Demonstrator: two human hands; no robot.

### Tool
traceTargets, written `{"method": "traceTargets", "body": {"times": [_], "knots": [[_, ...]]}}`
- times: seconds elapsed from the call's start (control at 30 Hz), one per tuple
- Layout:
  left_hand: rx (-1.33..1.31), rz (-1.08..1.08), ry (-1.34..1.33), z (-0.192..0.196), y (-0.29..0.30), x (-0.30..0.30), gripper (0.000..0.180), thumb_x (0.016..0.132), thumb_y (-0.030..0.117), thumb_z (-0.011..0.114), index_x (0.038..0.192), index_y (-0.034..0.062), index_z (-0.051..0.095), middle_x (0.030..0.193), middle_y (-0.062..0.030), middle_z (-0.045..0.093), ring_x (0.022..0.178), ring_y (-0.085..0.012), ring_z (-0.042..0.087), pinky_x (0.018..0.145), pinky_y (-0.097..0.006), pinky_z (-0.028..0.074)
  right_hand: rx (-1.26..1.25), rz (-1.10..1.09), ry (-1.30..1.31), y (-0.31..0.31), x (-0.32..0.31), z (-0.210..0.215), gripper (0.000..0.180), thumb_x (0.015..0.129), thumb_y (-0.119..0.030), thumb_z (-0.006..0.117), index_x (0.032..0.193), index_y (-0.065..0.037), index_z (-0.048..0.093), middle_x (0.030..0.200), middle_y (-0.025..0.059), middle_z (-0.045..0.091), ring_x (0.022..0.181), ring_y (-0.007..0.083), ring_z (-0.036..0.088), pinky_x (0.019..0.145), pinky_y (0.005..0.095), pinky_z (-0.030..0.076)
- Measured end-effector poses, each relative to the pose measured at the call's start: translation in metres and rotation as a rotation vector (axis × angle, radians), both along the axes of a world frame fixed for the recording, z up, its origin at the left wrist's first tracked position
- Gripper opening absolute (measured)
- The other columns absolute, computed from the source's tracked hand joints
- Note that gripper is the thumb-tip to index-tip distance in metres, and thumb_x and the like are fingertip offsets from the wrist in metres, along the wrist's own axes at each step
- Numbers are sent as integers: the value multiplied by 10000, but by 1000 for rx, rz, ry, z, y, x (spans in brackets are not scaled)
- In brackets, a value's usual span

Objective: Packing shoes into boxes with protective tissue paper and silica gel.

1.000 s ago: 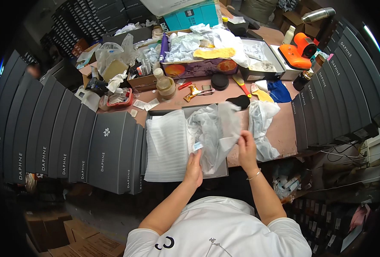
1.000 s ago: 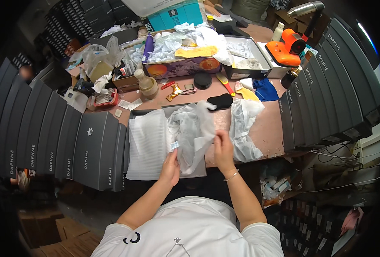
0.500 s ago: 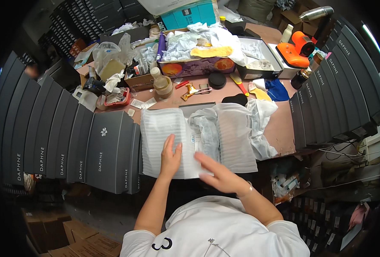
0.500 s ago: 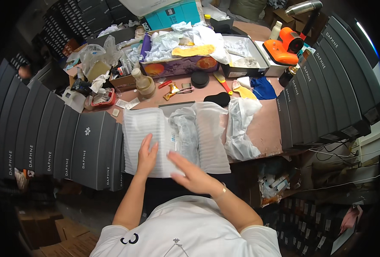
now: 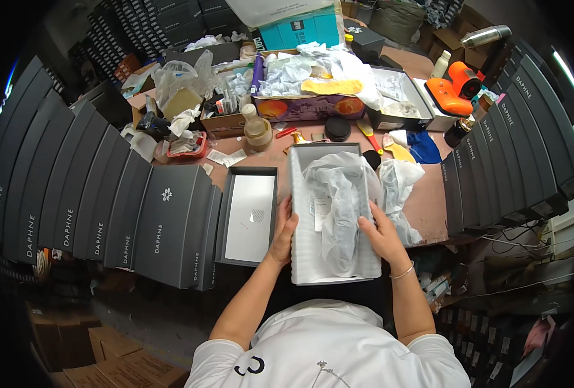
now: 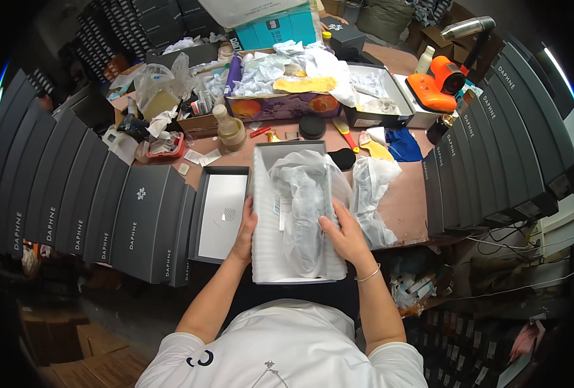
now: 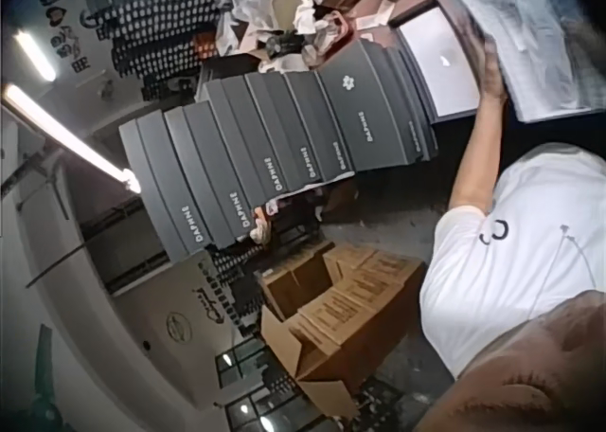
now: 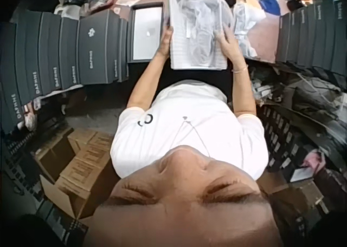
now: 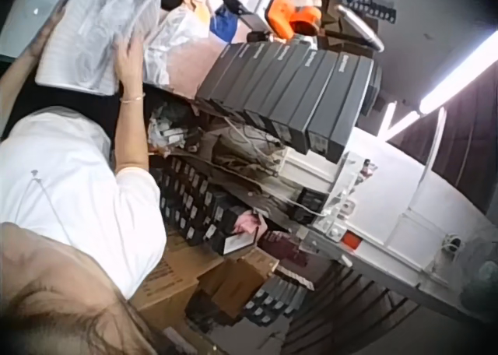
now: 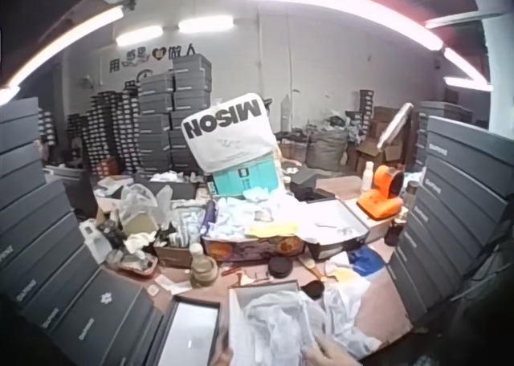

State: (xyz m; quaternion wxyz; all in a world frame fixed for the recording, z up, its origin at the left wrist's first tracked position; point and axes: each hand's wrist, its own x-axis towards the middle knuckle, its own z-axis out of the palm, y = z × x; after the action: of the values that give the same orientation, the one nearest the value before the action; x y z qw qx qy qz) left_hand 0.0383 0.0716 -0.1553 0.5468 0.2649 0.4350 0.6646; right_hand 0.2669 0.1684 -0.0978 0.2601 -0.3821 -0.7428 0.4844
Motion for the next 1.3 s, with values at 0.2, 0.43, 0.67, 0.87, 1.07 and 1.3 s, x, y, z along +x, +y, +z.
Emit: {"method": "traceTargets", "body": {"times": [0.2, 0.43, 0.67, 0.87, 1.07, 1.3], "knots": [[-74, 66, -213, -41, -1, -5, 830, 862, 448, 543, 1486, 82, 136, 1380, -179, 386, 1245, -299, 441, 1038, -395, 375, -232, -5, 125, 14, -26, -76, 578, 941, -286, 543, 1415, -5, 368, 1416, 211, 419, 1298, 277, 419, 1054, 357, 333], [-122, 239, 741, -12, -36, -12, 587, 979, 319, 505, 1416, -35, 338, 1437, -214, 388, 1331, -295, 392, 1078, -379, 335, 573, 0, -106, 12, -85, -32, 607, 842, -171, 646, 1354, 37, 394, 1266, 274, 516, 1097, 411, 562, 918, 403, 471], [-6, 267, 431, 9, -56, -9, 441, 973, 220, 546, 1306, -61, 479, 1322, -184, 504, 1263, -246, 470, 1056, -356, 380, 349, 186, -496, 64, -123, -99, 620, 818, -109, 545, 1377, 66, 342, 985, 279, 630, 843, 415, 638, 734, 459, 508], [-21, -132, -364, 18, -25, -1, 423, 975, 293, 533, 1278, -1, 506, 1204, -126, 591, 1115, -193, 580, 948, -341, 477, 177, 25, 42, 27, -111, 13, 382, 903, -164, 578, 1237, 10, 522, 741, 91, 591, 644, 127, 514, 602, 296, 439], [-143, 7, -292, 24, -8, 16, 379, 933, 224, 599, 1257, 50, 509, 1137, -74, 614, 950, -170, 635, 801, -298, 532, 193, -39, 86, 24, -92, -8, 221, 886, -123, 620, 1053, 11, 566, 775, 100, 598, 704, 154, 570, 635, 296, 463], [-113, 151, -338, 32, -19, -16, 311, 897, 76, 540, 1199, 4, 521, 1038, -104, 641, 874, -201, 667, 737, -328, 568, 520, 303, 83, -48, -58, 71, 311, 778, -86, 716, 1056, -25, 590, 938, 132, 618, 741, 260, 619, 672, 315, 503]]}}
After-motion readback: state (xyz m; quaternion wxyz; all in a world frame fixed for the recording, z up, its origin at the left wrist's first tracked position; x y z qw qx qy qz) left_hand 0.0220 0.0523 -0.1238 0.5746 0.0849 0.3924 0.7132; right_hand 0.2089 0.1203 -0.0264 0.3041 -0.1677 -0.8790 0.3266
